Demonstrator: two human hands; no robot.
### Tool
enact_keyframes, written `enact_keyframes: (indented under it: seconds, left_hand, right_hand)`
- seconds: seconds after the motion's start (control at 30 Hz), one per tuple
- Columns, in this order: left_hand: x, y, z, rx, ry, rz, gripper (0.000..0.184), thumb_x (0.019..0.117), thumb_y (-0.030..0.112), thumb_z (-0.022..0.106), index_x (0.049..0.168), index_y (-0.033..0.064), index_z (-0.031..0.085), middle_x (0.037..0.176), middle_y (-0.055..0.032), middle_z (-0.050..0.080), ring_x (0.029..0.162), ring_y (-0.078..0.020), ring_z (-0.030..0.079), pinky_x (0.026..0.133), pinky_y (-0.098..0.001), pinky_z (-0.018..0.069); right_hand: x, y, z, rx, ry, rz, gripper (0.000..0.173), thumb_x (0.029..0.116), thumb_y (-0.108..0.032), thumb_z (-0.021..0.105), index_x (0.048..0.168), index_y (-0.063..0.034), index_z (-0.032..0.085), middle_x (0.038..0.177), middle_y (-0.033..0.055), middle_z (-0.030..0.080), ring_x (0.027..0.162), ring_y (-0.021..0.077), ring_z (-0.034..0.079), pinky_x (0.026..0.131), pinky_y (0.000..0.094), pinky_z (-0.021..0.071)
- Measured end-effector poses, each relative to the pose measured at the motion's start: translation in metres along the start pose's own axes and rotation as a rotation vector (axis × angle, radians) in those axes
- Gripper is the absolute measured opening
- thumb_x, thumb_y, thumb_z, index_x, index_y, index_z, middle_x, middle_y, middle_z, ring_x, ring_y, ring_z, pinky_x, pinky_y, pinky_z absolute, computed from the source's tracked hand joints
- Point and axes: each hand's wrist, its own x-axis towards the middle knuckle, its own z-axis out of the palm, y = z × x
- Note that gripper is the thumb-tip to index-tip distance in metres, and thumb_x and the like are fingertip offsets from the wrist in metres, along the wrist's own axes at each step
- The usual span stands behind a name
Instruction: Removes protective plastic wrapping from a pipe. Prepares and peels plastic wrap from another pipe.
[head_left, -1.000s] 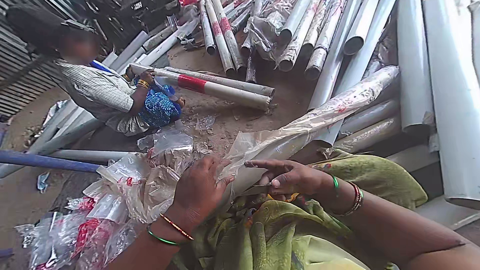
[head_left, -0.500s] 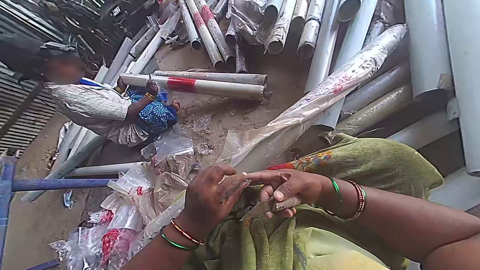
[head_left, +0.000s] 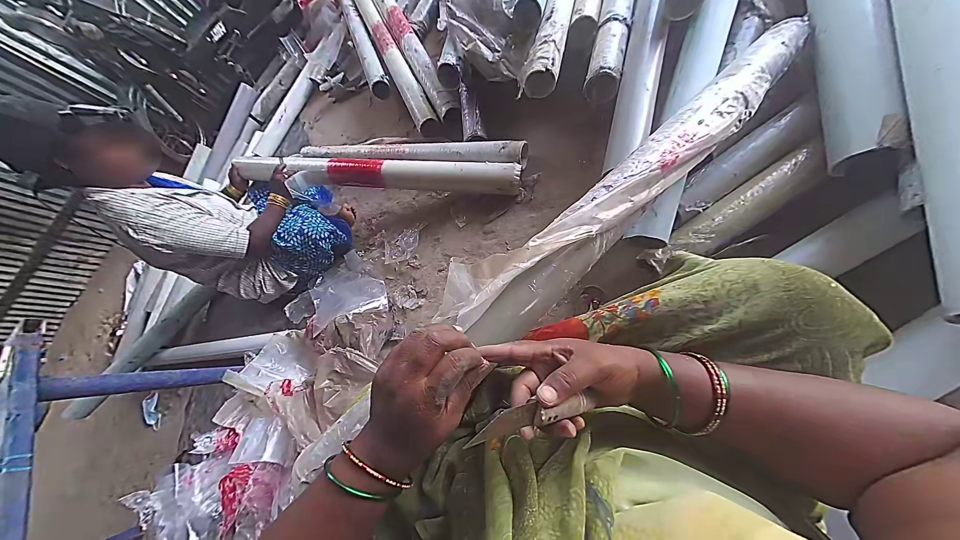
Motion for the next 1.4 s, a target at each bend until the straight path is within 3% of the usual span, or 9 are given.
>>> enact_keyframes:
  seconds: [0.33, 0.53, 0.6, 0.7, 0.77, 0.9, 1.07, 1.23, 1.4]
  left_hand:
    - [-0.012, -0.028, -0.074, 0.086, 0.16, -0.419, 0.034, 0.1059, 0.022, 0.056, 0.115, -0.0094, 0.061, 0.104, -0.0135, 0.069, 0.095, -0.0069, 0.068, 0.09, -0.0274, 0.0569]
    - [-0.06, -0.066, -0.13, 0.422, 0.147, -0.871, 0.035, 0.1074, 0.018, 0.048, 0.107, -0.0115, 0.068, 0.102, -0.0259, 0.068, 0.088, -0.023, 0.067, 0.088, -0.0365, 0.0521]
    - [-0.087, -0.083, -0.142, 0.572, 0.065, -1.07, 0.04, 0.1073, 0.023, 0.048, 0.114, -0.011, 0.067, 0.117, -0.0329, 0.064, 0.107, -0.0375, 0.065, 0.099, -0.0477, 0.0481]
    - [-0.12, -0.09, -0.154, 0.612, -0.143, -1.335, 0.059, 0.1041, 0.033, 0.057, 0.144, -0.0096, 0.048, 0.155, -0.0392, 0.031, 0.145, -0.0554, 0.03, 0.116, -0.0671, 0.0247]
    - [-0.129, -0.084, -0.152, 0.526, -0.146, -1.222, 0.064, 0.1009, 0.031, 0.061, 0.148, -0.0088, 0.045, 0.157, -0.0386, 0.027, 0.146, -0.0568, 0.027, 0.117, -0.0682, 0.0225]
    - [-0.103, -0.058, -0.131, 0.323, -0.122, -0.838, 0.066, 0.0992, 0.052, 0.053, 0.131, -0.005, 0.063, 0.14, -0.0321, 0.054, 0.135, -0.0477, 0.048, 0.112, -0.0597, 0.036]
    - [-0.026, -0.019, -0.096, 0.137, -0.362, -0.535, 0.057, 0.0908, 0.059, 0.063, 0.12, 0.0109, 0.073, 0.12, -0.0186, 0.066, 0.111, -0.0403, 0.064, 0.086, -0.0652, 0.0508]
    - [0.029, -0.004, -0.055, 0.191, -0.936, -0.554, 0.058, 0.0854, 0.055, 0.077, 0.12, 0.0089, 0.069, 0.116, -0.0138, 0.066, 0.11, -0.0349, 0.063, 0.085, -0.0573, 0.0503]
    - [0.04, -0.01, -0.045, 0.178, -1.033, -0.522, 0.039, 0.1033, 0.04, 0.059, 0.12, 0.0064, 0.07, 0.118, -0.0147, 0.068, 0.113, -0.0354, 0.065, 0.088, -0.0572, 0.0506]
  right_hand:
    - [-0.012, -0.011, -0.01, -0.057, 0.266, -0.174, 0.037, 0.1014, -0.028, 0.059, 0.136, -0.0147, 0.06, 0.101, 0.0034, 0.073, 0.065, 0.0, 0.063, 0.054, 0.0126, 0.0514]
    - [-0.016, -0.017, -0.014, -0.031, 0.321, -0.219, 0.03, 0.1017, -0.022, 0.054, 0.13, -0.0136, 0.062, 0.104, 0.009, 0.073, 0.061, 0.0036, 0.062, 0.051, 0.0153, 0.0509]
    - [-0.015, -0.018, -0.014, -0.044, 0.349, -0.202, 0.03, 0.1012, -0.021, 0.053, 0.129, -0.0139, 0.062, 0.104, 0.0089, 0.073, 0.061, 0.0033, 0.062, 0.051, 0.0151, 0.0502]
    - [-0.011, -0.018, -0.015, -0.07, 0.404, -0.159, 0.025, 0.0998, -0.019, 0.052, 0.122, -0.0143, 0.064, 0.104, 0.007, 0.073, 0.063, 0.0028, 0.062, 0.053, 0.0149, 0.0501]
    - [-0.009, -0.016, -0.015, -0.113, 0.446, -0.144, 0.024, 0.1, -0.016, 0.048, 0.115, -0.0136, 0.065, 0.103, 0.0054, 0.073, 0.064, 0.0025, 0.063, 0.054, 0.015, 0.0507]
    - [-0.001, -0.011, -0.004, -0.256, 0.542, -0.108, 0.025, 0.0961, -0.011, 0.046, 0.112, -0.0113, 0.066, 0.098, 0.0025, 0.071, 0.068, 0.0021, 0.063, 0.056, 0.0146, 0.0515]
    - [0.006, -0.012, 0.027, -0.591, 0.717, 0.035, 0.031, 0.0972, 0.001, 0.054, 0.125, -0.0094, 0.063, 0.109, -0.0007, 0.071, 0.078, 0.0027, 0.066, 0.065, 0.0167, 0.0546]
    - [-0.003, 0.004, 0.048, -0.958, 0.841, 0.08, 0.035, 0.0964, -0.009, 0.065, 0.131, -0.0085, 0.062, 0.116, -0.0017, 0.069, 0.08, -0.0019, 0.065, 0.068, 0.0151, 0.0544]
    - [-0.017, 0.017, 0.062, -1.077, 0.881, 0.036, 0.039, 0.0963, -0.01, 0.063, 0.134, -0.0011, 0.058, 0.124, 0.0028, 0.067, 0.087, -0.0032, 0.066, 0.072, 0.014, 0.0546]
